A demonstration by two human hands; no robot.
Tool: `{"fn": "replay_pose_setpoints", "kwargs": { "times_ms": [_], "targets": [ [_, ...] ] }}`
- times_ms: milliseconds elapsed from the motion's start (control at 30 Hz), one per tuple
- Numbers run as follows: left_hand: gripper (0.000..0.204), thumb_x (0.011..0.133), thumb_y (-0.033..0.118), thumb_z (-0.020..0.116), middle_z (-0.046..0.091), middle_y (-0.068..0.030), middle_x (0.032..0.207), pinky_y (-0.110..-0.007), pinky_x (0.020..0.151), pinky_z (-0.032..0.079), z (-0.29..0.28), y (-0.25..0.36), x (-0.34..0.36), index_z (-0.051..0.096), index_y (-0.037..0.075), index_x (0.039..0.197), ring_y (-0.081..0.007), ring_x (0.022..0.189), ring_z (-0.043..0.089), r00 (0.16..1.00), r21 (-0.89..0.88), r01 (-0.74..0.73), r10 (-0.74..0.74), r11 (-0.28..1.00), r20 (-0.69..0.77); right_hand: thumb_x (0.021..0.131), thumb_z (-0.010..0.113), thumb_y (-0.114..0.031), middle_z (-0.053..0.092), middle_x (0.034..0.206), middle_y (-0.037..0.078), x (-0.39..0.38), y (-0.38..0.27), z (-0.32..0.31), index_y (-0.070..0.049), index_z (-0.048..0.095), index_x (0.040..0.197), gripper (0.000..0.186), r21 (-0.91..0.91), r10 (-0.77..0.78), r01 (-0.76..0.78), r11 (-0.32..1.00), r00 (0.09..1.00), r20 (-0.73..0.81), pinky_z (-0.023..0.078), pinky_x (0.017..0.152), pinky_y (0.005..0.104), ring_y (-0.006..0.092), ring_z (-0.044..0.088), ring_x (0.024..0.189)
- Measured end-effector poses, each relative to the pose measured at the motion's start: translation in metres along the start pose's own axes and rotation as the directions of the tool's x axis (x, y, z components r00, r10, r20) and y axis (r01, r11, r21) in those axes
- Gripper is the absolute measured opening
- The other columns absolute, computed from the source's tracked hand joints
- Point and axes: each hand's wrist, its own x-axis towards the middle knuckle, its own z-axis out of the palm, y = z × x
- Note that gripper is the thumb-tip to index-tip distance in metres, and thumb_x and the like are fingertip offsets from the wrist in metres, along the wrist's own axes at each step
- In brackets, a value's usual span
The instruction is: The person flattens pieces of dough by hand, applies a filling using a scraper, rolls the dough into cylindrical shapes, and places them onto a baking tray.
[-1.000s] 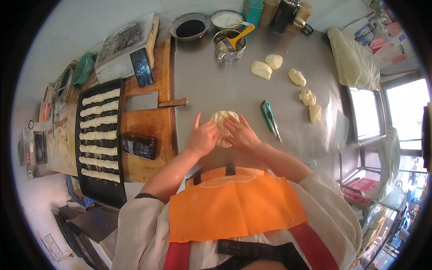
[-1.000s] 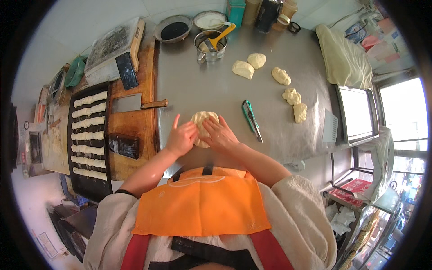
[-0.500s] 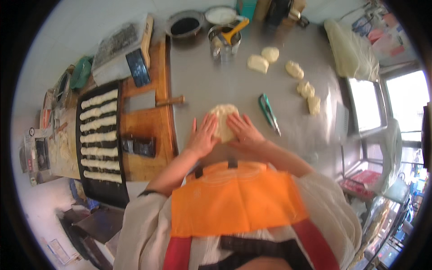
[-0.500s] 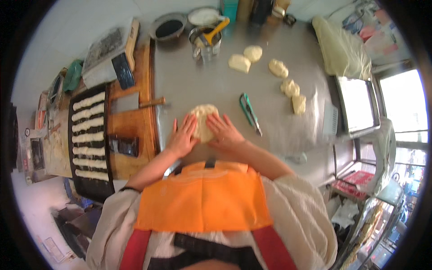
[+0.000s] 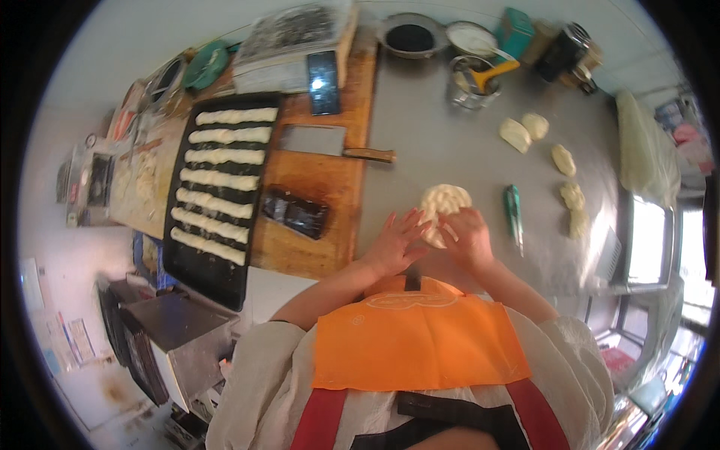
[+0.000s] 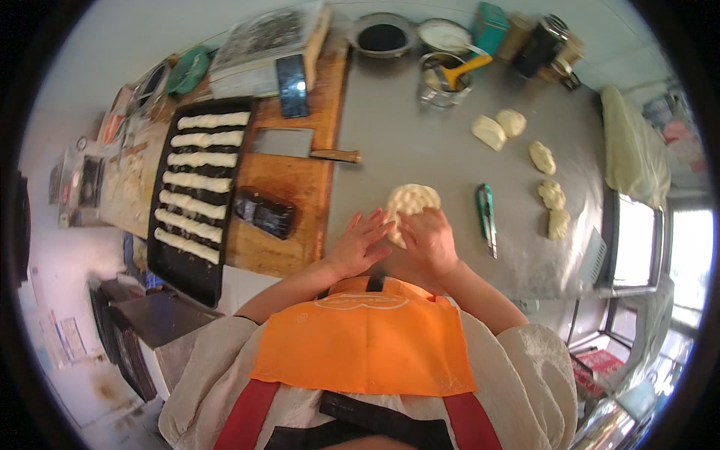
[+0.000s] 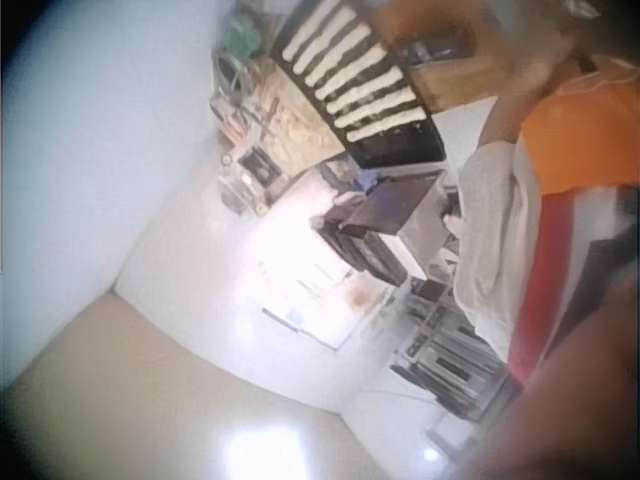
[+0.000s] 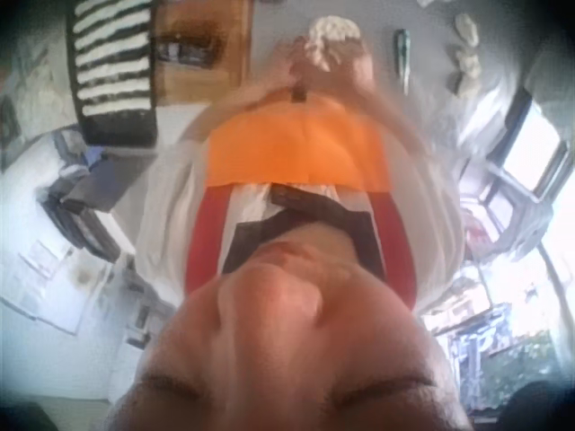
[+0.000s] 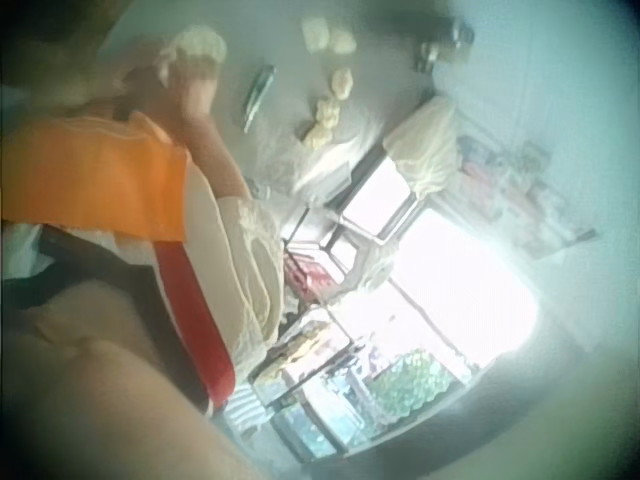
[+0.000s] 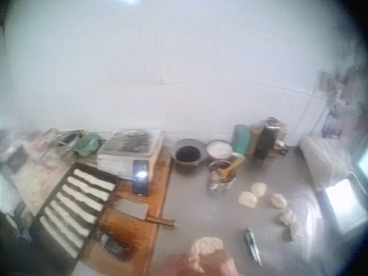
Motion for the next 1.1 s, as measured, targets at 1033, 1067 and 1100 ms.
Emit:
{"fn": "replay_pose_setpoints", "kwargs": {
  "times_ms": [1033, 1067, 1100],
  "targets": [
    [0.043, 0.08, 0.029, 0.083, 0.059, -0.0128, 0.118, -0.054, 0.098, 0.042, -0.137, -0.164, -0.123, 0.066, 0.004, 0.11, -0.0404, 0.114, 0.053, 0.852, 0.166, 0.188, -0.077, 0.968, -0.518, 0.096, 0.066, -0.031, 0.063, 0.071, 0.018, 0.146, -0.157, 0.019, 0.001, 0.05, 0.094, 0.036, -0.039, 0.058, -0.044, 0.998, 0.842, 0.536, 0.054, 0.056, 0.0456, 0.0381, 0.067, 0.066],
    [0.044, 0.08, 0.029, 0.084, 0.059, -0.0129, 0.119, -0.054, 0.098, 0.041, -0.135, -0.165, -0.123, 0.066, 0.004, 0.11, -0.0408, 0.115, 0.052, 0.848, 0.157, 0.184, -0.076, 0.97, -0.525, 0.096, 0.067, -0.031, 0.062, 0.067, 0.016, 0.147, -0.157, 0.021, 0.0, 0.051, 0.097, 0.035, -0.029, 0.03, -0.019, 0.999, 0.866, 0.5, 0.053, 0.053, 0.0453, 0.0371, 0.065, 0.062],
    [0.044, 0.079, 0.029, 0.084, 0.058, -0.013, 0.12, -0.054, 0.098, 0.041, -0.134, -0.166, -0.124, 0.066, 0.004, 0.111, -0.0412, 0.116, 0.051, 0.843, 0.149, 0.181, -0.075, 0.972, -0.532, 0.095, 0.068, -0.031, 0.06, 0.063, 0.015, 0.148, -0.156, 0.023, -0.002, 0.051, 0.1, 0.034, -0.02, 0.002, 0.008, 1.0, 0.886, 0.463, 0.052, 0.05, 0.0449, 0.0362, 0.064, 0.057]
  ]
}}
